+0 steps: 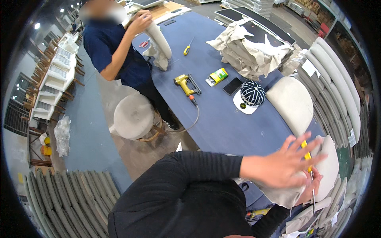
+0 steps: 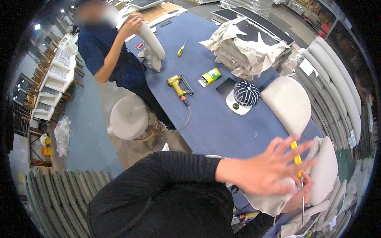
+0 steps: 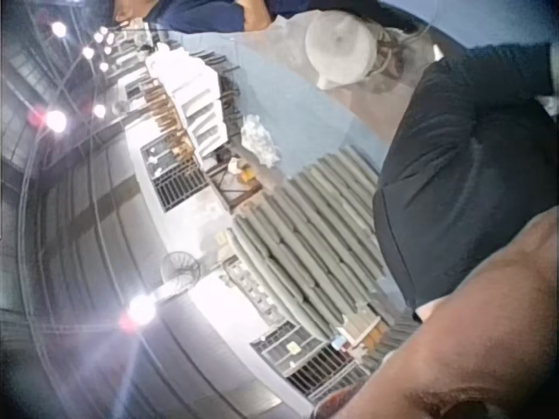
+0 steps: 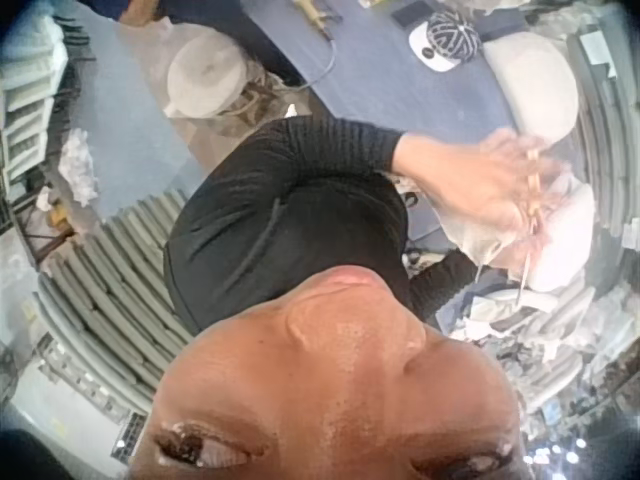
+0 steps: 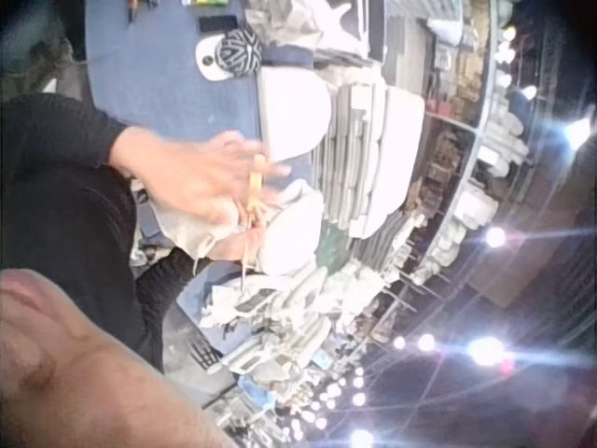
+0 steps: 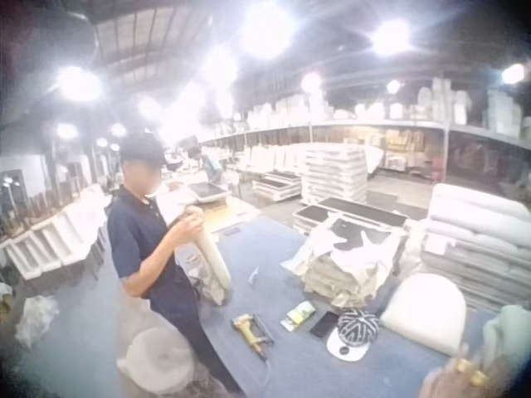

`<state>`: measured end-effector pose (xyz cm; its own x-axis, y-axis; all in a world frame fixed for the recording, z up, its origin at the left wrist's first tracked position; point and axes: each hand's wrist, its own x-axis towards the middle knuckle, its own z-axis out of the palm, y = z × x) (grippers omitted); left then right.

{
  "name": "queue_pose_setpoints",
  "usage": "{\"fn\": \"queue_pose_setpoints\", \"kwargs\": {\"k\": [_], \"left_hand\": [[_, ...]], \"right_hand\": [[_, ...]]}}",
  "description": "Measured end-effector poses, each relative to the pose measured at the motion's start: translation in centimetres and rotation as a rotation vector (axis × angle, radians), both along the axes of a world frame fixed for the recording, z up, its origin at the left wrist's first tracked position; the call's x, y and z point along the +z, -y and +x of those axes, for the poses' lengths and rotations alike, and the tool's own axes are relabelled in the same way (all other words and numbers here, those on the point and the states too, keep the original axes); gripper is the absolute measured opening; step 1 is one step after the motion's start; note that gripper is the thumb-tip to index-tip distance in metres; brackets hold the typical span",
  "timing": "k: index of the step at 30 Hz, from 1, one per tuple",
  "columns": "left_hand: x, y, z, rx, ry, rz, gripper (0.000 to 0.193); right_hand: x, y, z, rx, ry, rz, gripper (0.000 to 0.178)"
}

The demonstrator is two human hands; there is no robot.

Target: The person uses a yellow-handled screwdriver to pry and remove fabric from a foam cushion, then pulls and smooths the fabric by hand. They handle multiple cushions, adjusting and aligning the fabric, and use a staple gun to secure the fabric to the cushion. The person also picks up and places cushions on the table and stacks them.

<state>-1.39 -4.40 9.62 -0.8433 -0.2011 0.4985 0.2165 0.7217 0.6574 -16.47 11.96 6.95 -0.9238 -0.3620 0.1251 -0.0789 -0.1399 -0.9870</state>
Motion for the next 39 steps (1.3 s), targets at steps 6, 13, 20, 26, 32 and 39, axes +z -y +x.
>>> {"fn": "queue_pose_setpoints", "kwargs": {"k": [6,13,20,26,32,39], "left_hand": [[-0.9,2.0,-3.3,-0.121,0.191,0.262,0.075],[0.1,-0.3,1.3,0.033,-0.051,-0.210,0.074],[-1.8,7.5,-5.8,-0.348,0.090,0.331,0.066],[2.0,4.4,-0.5,-0.229,0.258,0.668,0.060],[-1.6,0.5,0.5,0.272,-0.214,-0.189,0.076],[0.6,6.6,0.1,-0.163,0.055,0.554,0.049]], "right_hand": [[0.0,4.1,0.8,-0.144,-0.170,-0.038,0.061],[-0.7,5.0,1.4,-0.155,-0.117,-0.103,0.061],[-1.0,6.6,0.8,-0.097,-0.155,-0.054,0.059],[-1.0,8.6,-1.3,-0.088,-0.100,-0.089,0.054],[-0.3,10.3,-1.1,-0.052,-0.061,-0.102,0.051],[-1.0,8.9,-0.6,-0.066,-0.243,-0.004,0.051]]}}
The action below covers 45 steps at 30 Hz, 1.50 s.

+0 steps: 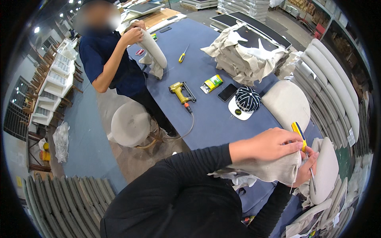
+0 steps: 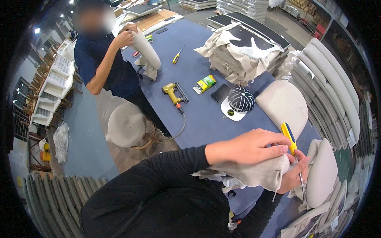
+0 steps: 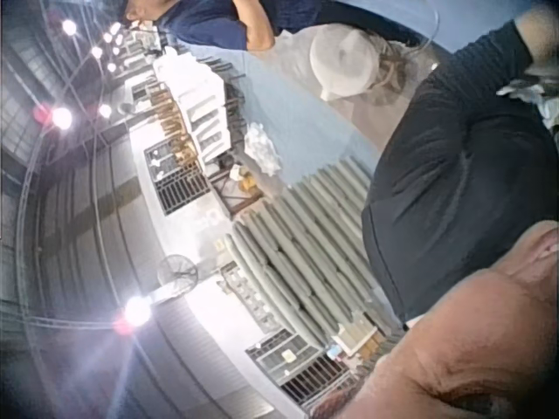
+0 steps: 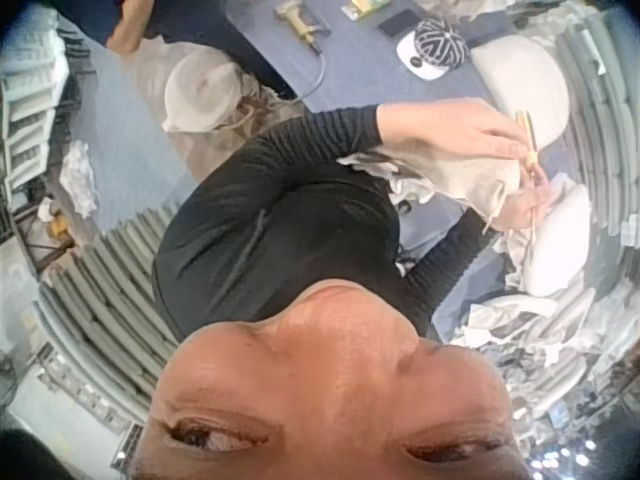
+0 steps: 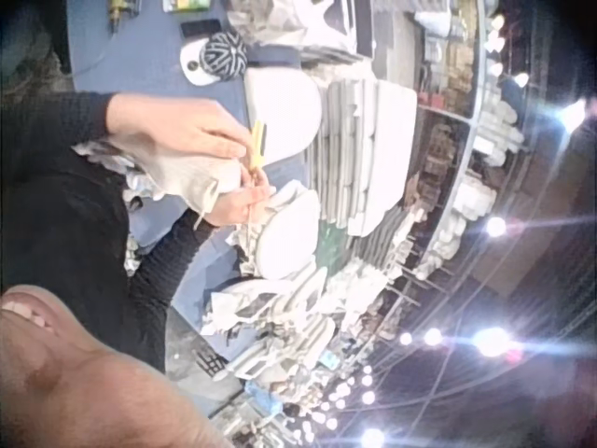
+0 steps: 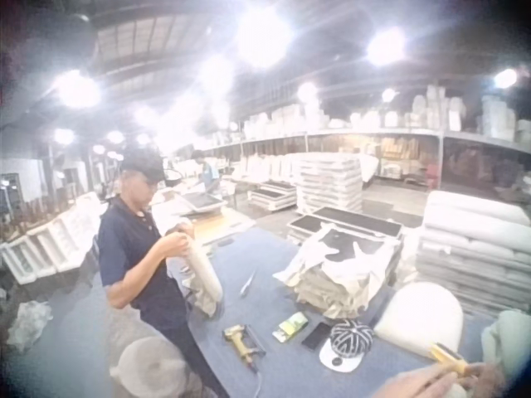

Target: The person uses a yellow-handled screwdriver to pry and remove fabric from a foam cushion, then pulls and smooths the fabric by hand. They handle multiple cushions, adjusting and aligning the fabric, and use a staple gun to secure the fabric to the cushion. The person also picks up and places cushions on the table and stacks them.

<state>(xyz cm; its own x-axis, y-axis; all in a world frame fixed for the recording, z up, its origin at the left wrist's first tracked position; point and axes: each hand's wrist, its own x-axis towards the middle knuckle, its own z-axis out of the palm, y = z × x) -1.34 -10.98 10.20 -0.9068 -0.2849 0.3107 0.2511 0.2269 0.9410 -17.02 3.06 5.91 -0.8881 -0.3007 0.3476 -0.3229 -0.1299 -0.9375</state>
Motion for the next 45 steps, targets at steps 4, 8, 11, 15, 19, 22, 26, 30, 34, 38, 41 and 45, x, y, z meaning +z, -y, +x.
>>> {"fn": "queue_pose_setpoints", "kwargs": {"k": [4,8,11,15,19,22,26,30,34,38,41,45], "left_hand": [[-3.3,-0.1,-1.7,-0.181,-0.154,0.097,0.043],[-0.8,-1.0,-0.7,-0.124,-0.068,0.008,0.057],[-0.3,-3.9,-0.1,0.154,0.006,-0.196,0.072],[-0.5,-6.5,-0.6,0.446,0.004,-0.430,0.074],[-1.7,-7.0,-1.3,0.424,-0.091,-0.494,0.074],[-2.0,-5.2,-1.1,0.226,-0.218,-0.522,0.076],[-2.6,-1.3,-0.7,0.119,-0.340,-0.601,0.070],[-2.6,-2.3,-3.0,0.015,-0.276,-0.315,0.059],[-2.3,-2.4,-6.4,-0.285,-0.101,-0.040,0.048],[-3.6,-1.7,-10.6,-0.189,0.042,0.068,0.031],[-3.4,-1.9,-11.8,-0.103,0.064,0.149,0.024],[-1.5,-2.8,-12.3,-0.090,0.015,0.042,0.025]], "right_hand": [[-3.3,-1.3,-1.7,-0.034,-0.210,0.077,0.048],[0.0,-0.7,0.3,-0.068,-0.250,0.084,0.045],[0.9,-0.4,0.2,0.088,0.030,-0.049,0.056],[1.3,-1.0,-0.8,0.065,0.098,-0.080,0.060],[1.5,-2.8,-1.6,0.072,0.063,-0.040,0.059],[3.6,-5.2,-2.4,0.154,0.149,0.260,0.059],[6.6,-7.1,-2.0,0.366,0.197,0.424,0.061],[8.0,-7.0,1.4,0.443,0.174,0.332,0.063],[7.1,-6.8,1.9,0.356,0.069,0.193,0.056],[5.6,-7.0,-0.8,0.396,0.189,-0.236,0.048],[4.9,-7.8,-2.7,0.541,0.350,-0.464,0.048],[3.9,-6.9,-2.5,0.319,0.402,-0.331,0.047]]}}
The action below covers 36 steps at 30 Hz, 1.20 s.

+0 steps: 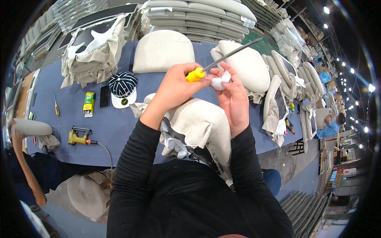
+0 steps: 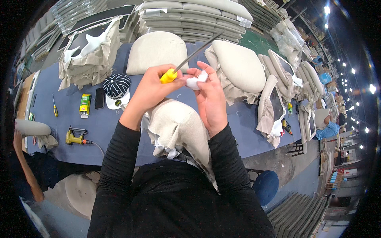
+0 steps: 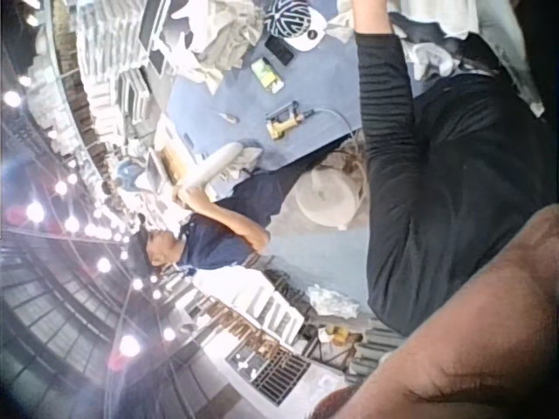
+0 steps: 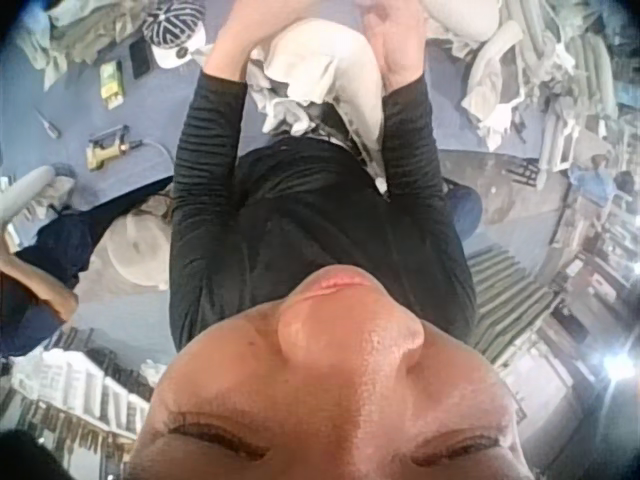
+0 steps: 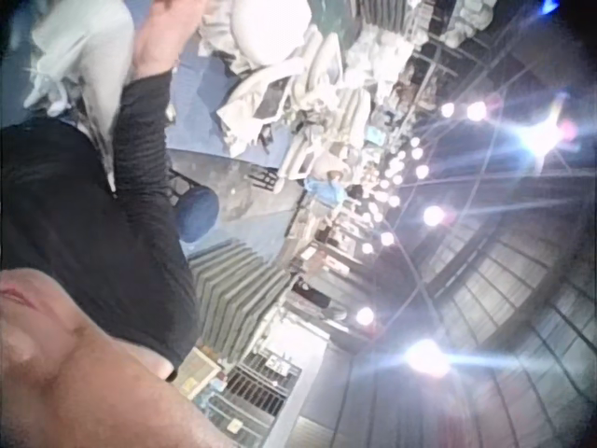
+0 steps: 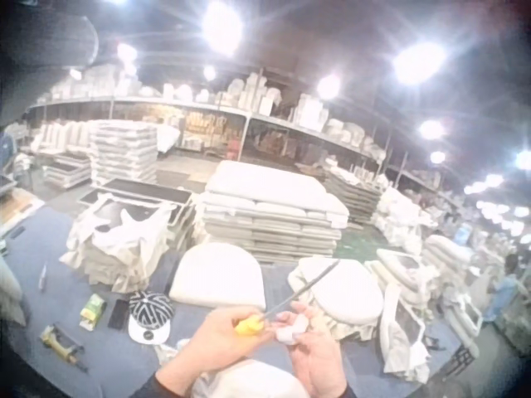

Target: The person uses a yellow-handled screwdriver to pry and remove fabric from a foam cushion, then pulls and smooths the fabric by hand. They handle multiple cushions, adjusting and aligning the fabric, and use a staple gun to secure the fabric to the cushion. The person also picks up and places cushions on the table and stacks them.

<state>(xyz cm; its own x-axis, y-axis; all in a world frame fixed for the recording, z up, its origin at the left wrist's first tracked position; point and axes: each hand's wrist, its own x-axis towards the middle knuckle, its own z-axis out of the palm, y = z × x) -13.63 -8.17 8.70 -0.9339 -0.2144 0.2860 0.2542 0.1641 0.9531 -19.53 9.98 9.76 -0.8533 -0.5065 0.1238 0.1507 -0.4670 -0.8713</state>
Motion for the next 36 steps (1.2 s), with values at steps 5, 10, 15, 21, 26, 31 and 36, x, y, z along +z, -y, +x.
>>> {"fn": "queue_pose_setpoints", "kwargs": {"k": [5,10,15,21,26,31,36], "left_hand": [[0.5,-0.5,-0.9,-0.070,-0.029,0.104,0.029],[-0.5,0.1,0.4,-0.092,0.118,0.037,0.036],[0.1,-1.3,5.2,0.093,0.159,-0.037,0.045],[-0.2,-1.8,10.5,0.105,0.173,0.019,0.037],[-0.3,-1.6,9.4,0.066,0.166,0.174,0.022],[-1.6,-3.1,10.3,0.215,0.117,0.442,0.021],[0.1,-3.2,9.6,0.383,-0.109,0.476,0.024]], "right_hand": [[0.7,0.2,1.2,-0.048,-0.071,0.133,0.042],[-1.2,0.5,-1.0,-0.175,-0.681,0.454,0.035],[0.1,0.2,-4.8,-0.536,-1.390,0.679,0.038],[3.8,-2.1,0.2,-0.176,-0.628,0.377,0.036],[2.4,-1.1,6.7,0.087,-0.321,0.147,0.065],[2.5,1.6,2.9,0.096,-0.535,0.165,0.069],[2.9,4.4,0.7,0.290,-0.490,0.063,0.067]]}}
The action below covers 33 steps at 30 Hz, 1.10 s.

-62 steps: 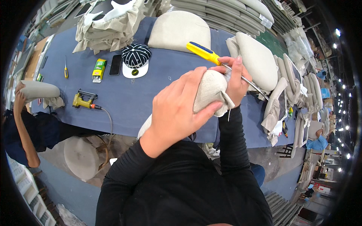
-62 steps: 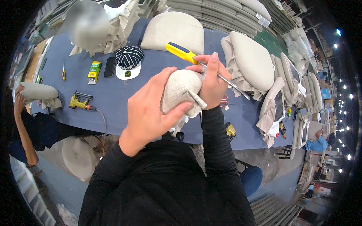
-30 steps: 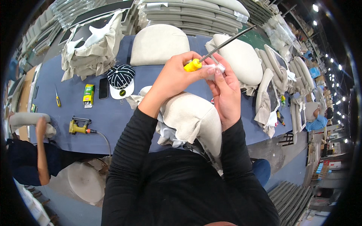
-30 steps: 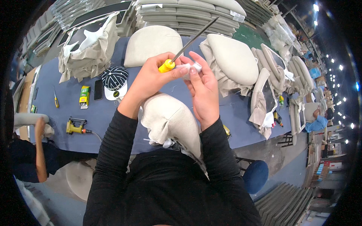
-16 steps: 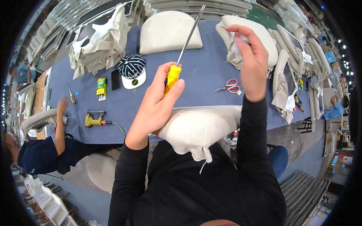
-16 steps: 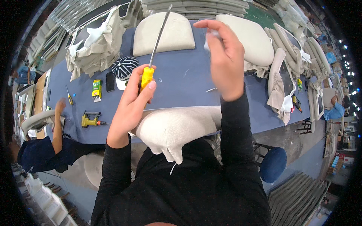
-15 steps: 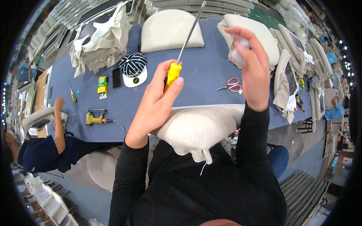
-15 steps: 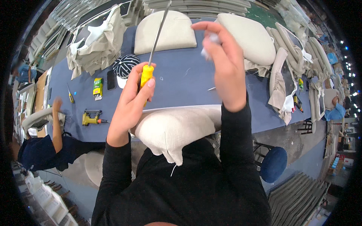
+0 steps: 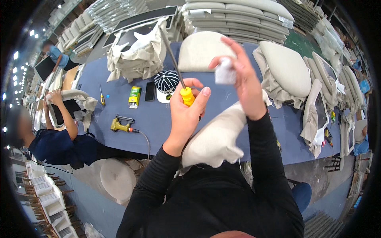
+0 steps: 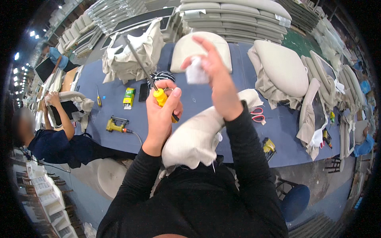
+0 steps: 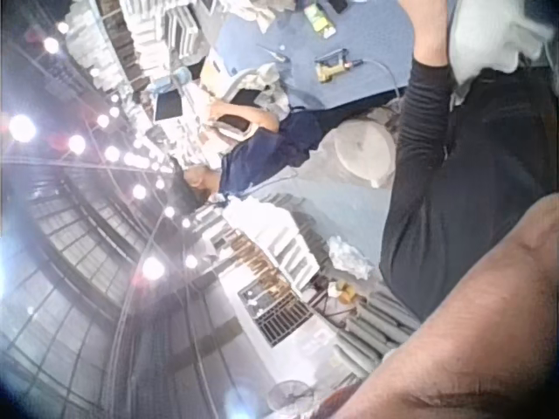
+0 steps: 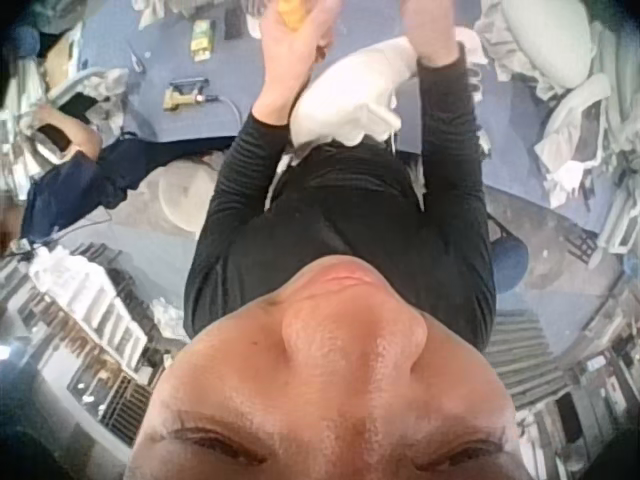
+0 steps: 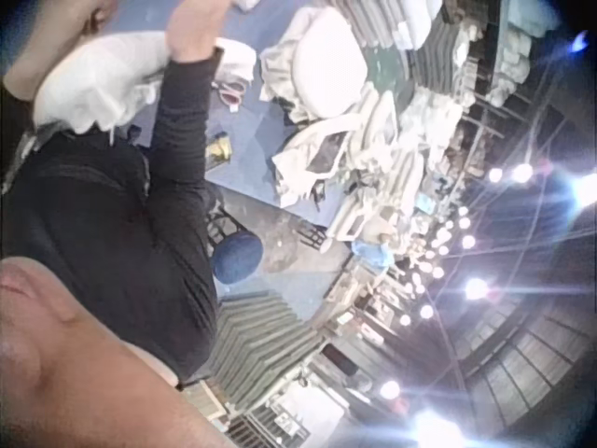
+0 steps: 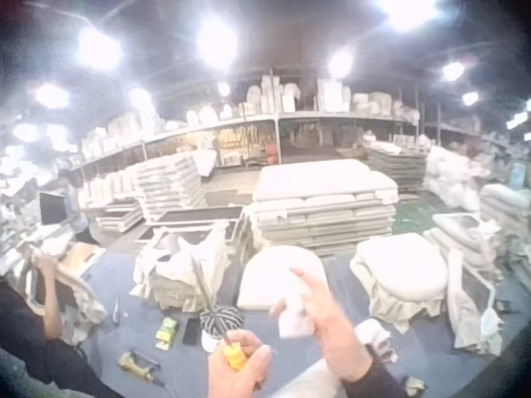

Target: The person uses a yellow-handled screwdriver to pry and remove fabric from a foam cushion, then pulls and smooths the fabric by hand. They handle multiple cushions, adjusting and aligning the fabric, and use a staple gun to secure the fabric to the cushion. The person also picks up and places cushions on the table and stacks them.

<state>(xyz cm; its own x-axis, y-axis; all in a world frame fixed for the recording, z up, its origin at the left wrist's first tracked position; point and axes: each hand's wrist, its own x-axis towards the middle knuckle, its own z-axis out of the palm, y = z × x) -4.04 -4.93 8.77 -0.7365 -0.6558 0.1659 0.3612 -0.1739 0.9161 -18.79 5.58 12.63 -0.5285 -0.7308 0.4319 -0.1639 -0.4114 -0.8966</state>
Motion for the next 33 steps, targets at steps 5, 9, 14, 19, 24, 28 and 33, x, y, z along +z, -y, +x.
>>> {"fn": "queue_pose_setpoints", "kwargs": {"k": [5,9,14,19,24,28,33], "left_hand": [[1.4,0.8,-1.2,0.011,0.090,-0.152,0.030],[1.1,1.1,-1.2,0.007,0.107,-0.251,0.030],[-0.3,2.7,-1.6,-0.013,0.101,-0.539,0.032],[1.7,1.0,-1.1,0.001,0.118,-0.786,0.033],[1.3,1.7,-2.3,-0.068,0.205,-0.778,0.027],[-1.4,2.7,-3.6,-0.236,0.315,-0.512,0.013],[-3.0,2.6,-3.7,-0.179,0.158,-0.181,0.004]], "right_hand": [[-0.5,1.3,1.7,0.282,0.251,-0.051,0.073],[-0.7,0.5,2.1,0.320,0.218,0.012,0.079],[-0.9,-0.3,3.5,0.134,-0.092,0.163,0.072],[-0.9,-1.0,2.6,-0.109,-0.339,0.147,0.031],[-0.7,-1.6,2.5,-0.127,-0.072,-0.002,0.037],[-1.7,-1.6,1.4,-0.150,0.035,-0.420,0.036],[-1.4,-3.2,-0.1,-0.302,-0.010,-0.522,0.022]]}}
